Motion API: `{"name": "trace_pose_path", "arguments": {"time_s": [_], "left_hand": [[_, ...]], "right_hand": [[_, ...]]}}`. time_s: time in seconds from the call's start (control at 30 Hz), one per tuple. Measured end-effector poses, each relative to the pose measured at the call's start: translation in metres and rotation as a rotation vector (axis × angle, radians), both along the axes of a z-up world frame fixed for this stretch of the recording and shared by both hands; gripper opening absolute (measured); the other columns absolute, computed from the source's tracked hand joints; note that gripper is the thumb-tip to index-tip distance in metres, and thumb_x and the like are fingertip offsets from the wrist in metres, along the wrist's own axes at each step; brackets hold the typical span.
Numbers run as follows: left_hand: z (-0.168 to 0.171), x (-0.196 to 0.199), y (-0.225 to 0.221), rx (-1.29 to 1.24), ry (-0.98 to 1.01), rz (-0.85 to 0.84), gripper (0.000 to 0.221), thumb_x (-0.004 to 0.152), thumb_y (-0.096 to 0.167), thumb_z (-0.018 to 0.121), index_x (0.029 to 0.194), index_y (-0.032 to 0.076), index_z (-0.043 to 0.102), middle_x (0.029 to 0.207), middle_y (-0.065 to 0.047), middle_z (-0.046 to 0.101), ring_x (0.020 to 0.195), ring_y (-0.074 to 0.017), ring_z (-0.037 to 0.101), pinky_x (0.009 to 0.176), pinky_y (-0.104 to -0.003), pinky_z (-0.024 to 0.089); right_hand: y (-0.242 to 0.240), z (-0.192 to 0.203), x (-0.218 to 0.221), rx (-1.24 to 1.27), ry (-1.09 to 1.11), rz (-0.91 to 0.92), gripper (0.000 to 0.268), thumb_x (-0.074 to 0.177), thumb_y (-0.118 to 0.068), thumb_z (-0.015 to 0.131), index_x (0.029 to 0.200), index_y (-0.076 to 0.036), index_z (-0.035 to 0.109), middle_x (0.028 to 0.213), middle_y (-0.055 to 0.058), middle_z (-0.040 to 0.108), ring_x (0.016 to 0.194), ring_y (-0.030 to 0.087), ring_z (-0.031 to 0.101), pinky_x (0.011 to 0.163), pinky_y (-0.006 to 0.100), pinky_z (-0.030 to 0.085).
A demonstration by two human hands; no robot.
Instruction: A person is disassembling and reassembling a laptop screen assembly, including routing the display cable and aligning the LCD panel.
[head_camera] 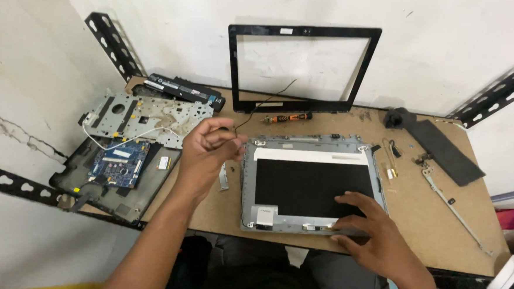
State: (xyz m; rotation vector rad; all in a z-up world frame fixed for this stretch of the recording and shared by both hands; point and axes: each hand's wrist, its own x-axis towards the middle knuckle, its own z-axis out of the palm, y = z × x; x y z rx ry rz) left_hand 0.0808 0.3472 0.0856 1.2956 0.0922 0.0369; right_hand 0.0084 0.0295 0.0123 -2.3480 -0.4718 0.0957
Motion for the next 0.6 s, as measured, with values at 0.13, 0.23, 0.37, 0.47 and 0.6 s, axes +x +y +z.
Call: {"name": "trace_pose_path", "arguments": {"time_s": [0.13, 0.23, 0.37, 0.47, 0.6], "left_hand": [[-0.016, 0.015, -0.01, 0.06, 0.019, -0.035, 0.03, 0.08, -0.007, 0.063, 0.109, 0.0, 0.058, 0.088, -0.018, 0.072, 0.069, -0.0202, 0.067, 0.059, -0.029, 0.058], [-0.032, 0.024, -0.012, 0.077, -0.085, -0.058, 0.026, 0.081, -0.001, 0.065, 0.106, 0.0, 0.057, 0.083, -0.016, 0.071, 0.067, -0.0186, 0.066, 0.058, -0.029, 0.058], [-0.025, 0.026, -0.022, 0.186, 0.07, -0.044, 0.024, 0.084, -0.005, 0.059, 0.107, 0.003, 0.058, 0.084, -0.012, 0.07, 0.071, -0.018, 0.065, 0.064, -0.029, 0.057], [-0.031, 0.026, -0.027, 0.227, 0.105, -0.059, 0.022, 0.086, -0.002, 0.057, 0.107, 0.004, 0.057, 0.084, -0.01, 0.068, 0.073, -0.0175, 0.065, 0.067, -0.028, 0.058], [-0.044, 0.029, -0.031, 0.28, 0.024, -0.037, 0.017, 0.086, 0.001, 0.055, 0.102, 0.003, 0.058, 0.079, -0.01, 0.066, 0.07, -0.016, 0.063, 0.063, -0.026, 0.057]], "right_hand": [[0.013, 0.011, 0.002, -0.045, -0.073, -0.001, 0.016, 0.076, -0.026, 0.071, 0.09, -0.021, 0.078, 0.132, 0.003, 0.051, 0.13, 0.028, 0.043, 0.097, 0.056, 0.045], [0.029, 0.021, 0.003, -0.105, -0.083, -0.02, 0.02, 0.079, -0.03, 0.067, 0.093, -0.018, 0.075, 0.131, 0.003, 0.052, 0.129, 0.027, 0.044, 0.094, 0.053, 0.047], [0.062, 0.027, 0.004, -0.052, -0.237, 0.142, 0.021, 0.082, -0.031, 0.064, 0.093, -0.014, 0.072, 0.125, 0.006, 0.057, 0.123, 0.027, 0.048, 0.097, 0.047, 0.042], [0.089, 0.019, -0.001, -0.004, -0.339, 0.295, 0.02, 0.083, -0.027, 0.066, 0.097, -0.013, 0.067, 0.124, 0.009, 0.056, 0.12, 0.03, 0.05, 0.101, 0.051, 0.036], [0.117, 0.019, -0.008, -0.045, -0.304, 0.401, 0.029, 0.09, -0.03, 0.059, 0.112, -0.011, 0.062, 0.13, 0.015, 0.048, 0.122, 0.036, 0.045, 0.103, 0.058, 0.029]]}}
